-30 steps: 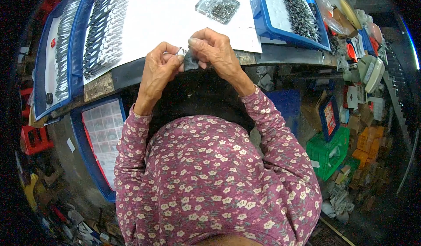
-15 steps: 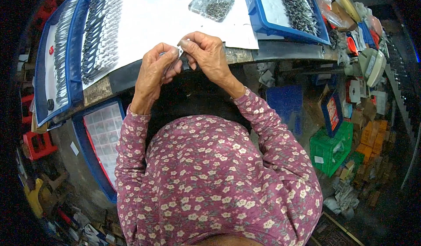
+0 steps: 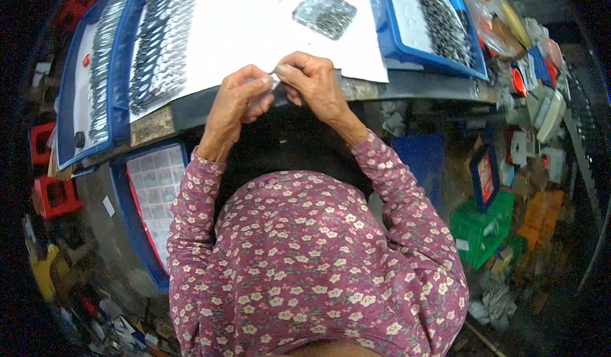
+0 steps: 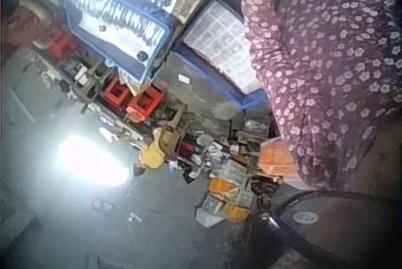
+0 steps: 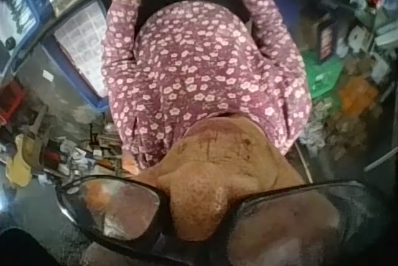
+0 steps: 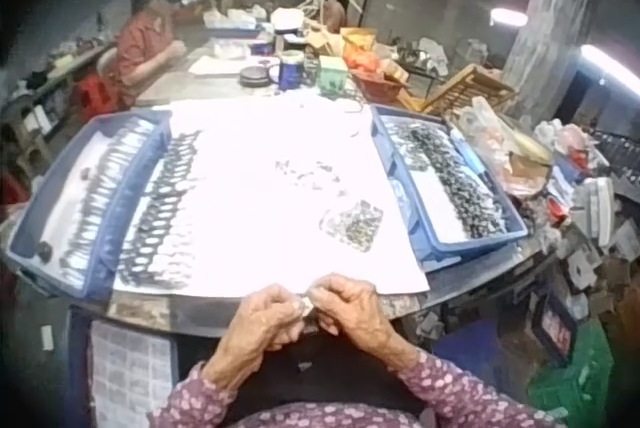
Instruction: Assembling and inspecting small metal tweezers or forceps at a manual workstation.
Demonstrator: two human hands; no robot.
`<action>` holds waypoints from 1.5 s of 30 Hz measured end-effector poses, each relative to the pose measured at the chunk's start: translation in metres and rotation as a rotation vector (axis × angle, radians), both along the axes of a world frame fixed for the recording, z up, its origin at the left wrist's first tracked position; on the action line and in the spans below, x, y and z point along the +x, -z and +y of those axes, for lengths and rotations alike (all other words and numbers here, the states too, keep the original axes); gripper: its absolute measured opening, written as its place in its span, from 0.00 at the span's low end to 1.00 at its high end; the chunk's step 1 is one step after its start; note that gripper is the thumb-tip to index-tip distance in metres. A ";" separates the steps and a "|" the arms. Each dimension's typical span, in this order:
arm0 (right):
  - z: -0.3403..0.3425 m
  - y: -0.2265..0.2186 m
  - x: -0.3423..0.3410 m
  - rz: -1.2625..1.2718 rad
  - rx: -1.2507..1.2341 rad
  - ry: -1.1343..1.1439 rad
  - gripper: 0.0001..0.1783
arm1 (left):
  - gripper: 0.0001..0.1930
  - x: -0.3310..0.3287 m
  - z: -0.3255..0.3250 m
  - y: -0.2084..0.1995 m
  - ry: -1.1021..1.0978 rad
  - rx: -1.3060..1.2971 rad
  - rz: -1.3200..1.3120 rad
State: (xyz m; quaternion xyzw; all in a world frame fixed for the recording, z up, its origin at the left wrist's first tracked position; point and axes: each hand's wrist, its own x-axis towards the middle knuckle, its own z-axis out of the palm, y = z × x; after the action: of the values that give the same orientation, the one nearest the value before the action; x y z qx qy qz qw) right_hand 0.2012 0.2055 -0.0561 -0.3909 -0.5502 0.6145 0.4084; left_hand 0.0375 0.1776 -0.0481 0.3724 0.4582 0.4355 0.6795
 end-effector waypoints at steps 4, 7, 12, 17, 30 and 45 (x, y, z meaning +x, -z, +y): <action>-0.011 -0.035 -0.020 -0.244 0.125 -0.060 0.09 | 0.08 -0.024 -0.012 -0.006 0.086 0.038 -0.057; -0.020 -0.053 -0.030 -0.371 0.338 -0.164 0.10 | 0.08 -0.042 -0.023 -0.018 0.063 0.095 -0.054; -0.021 -0.065 -0.054 -0.510 0.855 -0.279 0.15 | 0.10 -0.070 -0.036 -0.031 0.109 0.164 0.024; -0.016 -0.082 -0.080 -0.725 1.359 -0.243 0.18 | 0.09 -0.093 -0.037 -0.048 0.092 0.229 0.110; 0.048 -0.094 -0.171 -0.541 1.450 -0.208 0.07 | 0.13 -0.193 -0.026 -0.104 -0.449 0.825 1.095; 0.081 -0.067 -0.242 -0.862 1.401 -0.079 0.07 | 0.11 -0.338 -0.076 -0.057 -1.099 0.442 0.997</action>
State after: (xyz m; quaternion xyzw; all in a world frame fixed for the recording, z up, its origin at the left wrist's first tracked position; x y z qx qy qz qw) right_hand -0.0405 0.2864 0.0112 -0.2274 -0.9280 -0.0614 0.2888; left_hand -0.3008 0.1018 0.0089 0.3705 0.7315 0.5723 -0.0111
